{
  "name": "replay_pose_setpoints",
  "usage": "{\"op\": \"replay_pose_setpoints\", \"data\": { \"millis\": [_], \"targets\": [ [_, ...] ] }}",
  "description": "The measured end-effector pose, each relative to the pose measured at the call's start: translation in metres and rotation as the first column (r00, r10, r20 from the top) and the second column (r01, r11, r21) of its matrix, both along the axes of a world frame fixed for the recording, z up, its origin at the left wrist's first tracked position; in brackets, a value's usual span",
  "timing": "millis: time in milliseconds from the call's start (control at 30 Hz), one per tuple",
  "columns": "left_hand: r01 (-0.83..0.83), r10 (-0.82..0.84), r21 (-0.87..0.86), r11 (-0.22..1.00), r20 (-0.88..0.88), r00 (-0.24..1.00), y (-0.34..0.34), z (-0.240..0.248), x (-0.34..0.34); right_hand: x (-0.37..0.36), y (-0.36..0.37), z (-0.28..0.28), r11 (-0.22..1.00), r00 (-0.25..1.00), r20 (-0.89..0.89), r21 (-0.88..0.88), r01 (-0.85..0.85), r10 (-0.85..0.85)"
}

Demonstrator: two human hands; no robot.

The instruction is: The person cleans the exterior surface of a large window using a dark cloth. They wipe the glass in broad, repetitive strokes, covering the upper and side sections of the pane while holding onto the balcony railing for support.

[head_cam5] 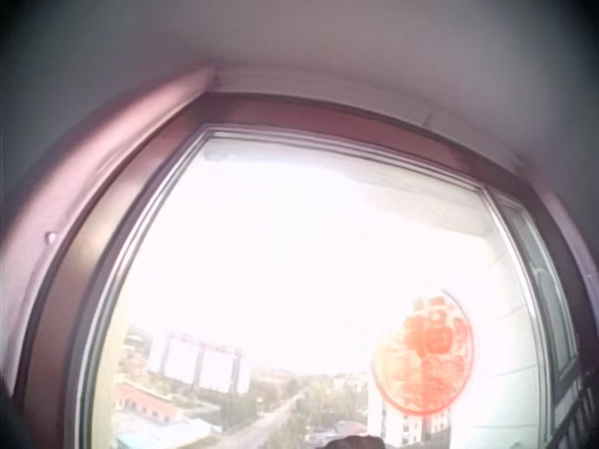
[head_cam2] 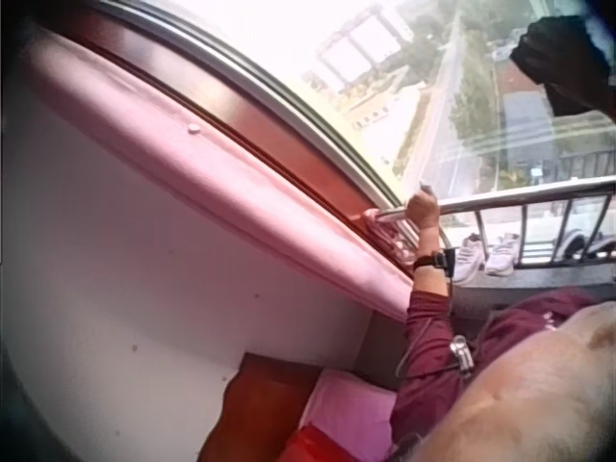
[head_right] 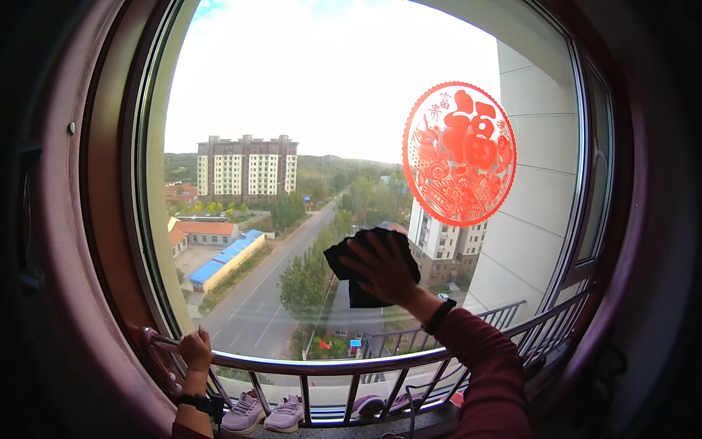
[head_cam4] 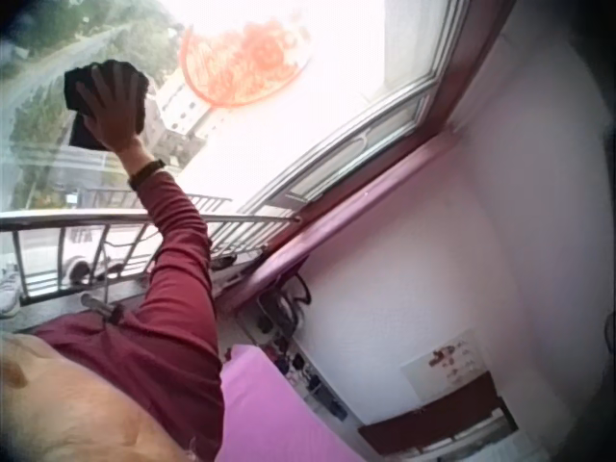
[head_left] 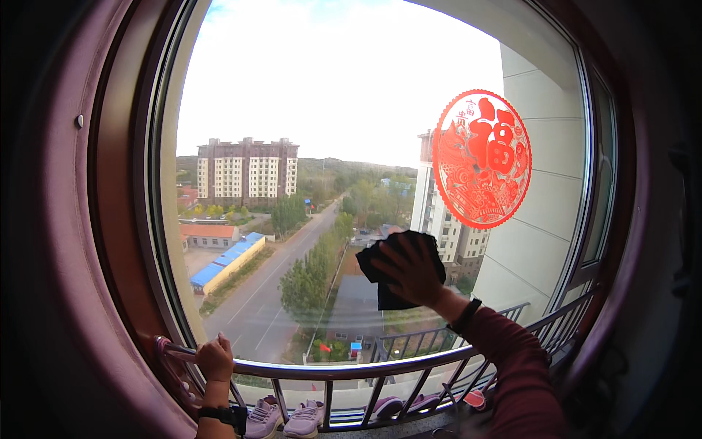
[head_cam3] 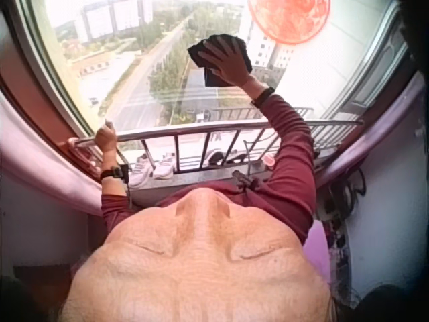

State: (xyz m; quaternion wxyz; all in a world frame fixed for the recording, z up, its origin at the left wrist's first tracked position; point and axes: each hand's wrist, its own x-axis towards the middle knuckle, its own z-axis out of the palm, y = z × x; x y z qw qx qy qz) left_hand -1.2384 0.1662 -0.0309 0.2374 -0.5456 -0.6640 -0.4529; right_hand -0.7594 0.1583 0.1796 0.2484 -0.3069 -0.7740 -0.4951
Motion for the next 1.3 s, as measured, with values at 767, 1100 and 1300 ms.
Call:
{"op": "replay_pose_setpoints", "data": {
  "millis": [767,1100,1300],
  "targets": [
    [0.02,-0.019,-0.022,1.0,0.059,0.998,0.001,-0.003,-0.008,-0.215,0.081,0.201,0.93,0.991,0.082,0.343,-0.129,0.107],
    [-0.04,0.039,-0.046,0.998,-0.011,0.999,0.018,-0.022,-0.023,-0.04,0.022,0.063,0.994,0.969,-0.243,0.109,-0.011,0.037],
    [-0.052,0.049,-0.109,0.993,-0.024,0.998,0.031,-0.033,-0.037,0.105,-0.006,-0.008,0.981,0.916,-0.362,0.022,0.192,-0.171]
  ]
}}
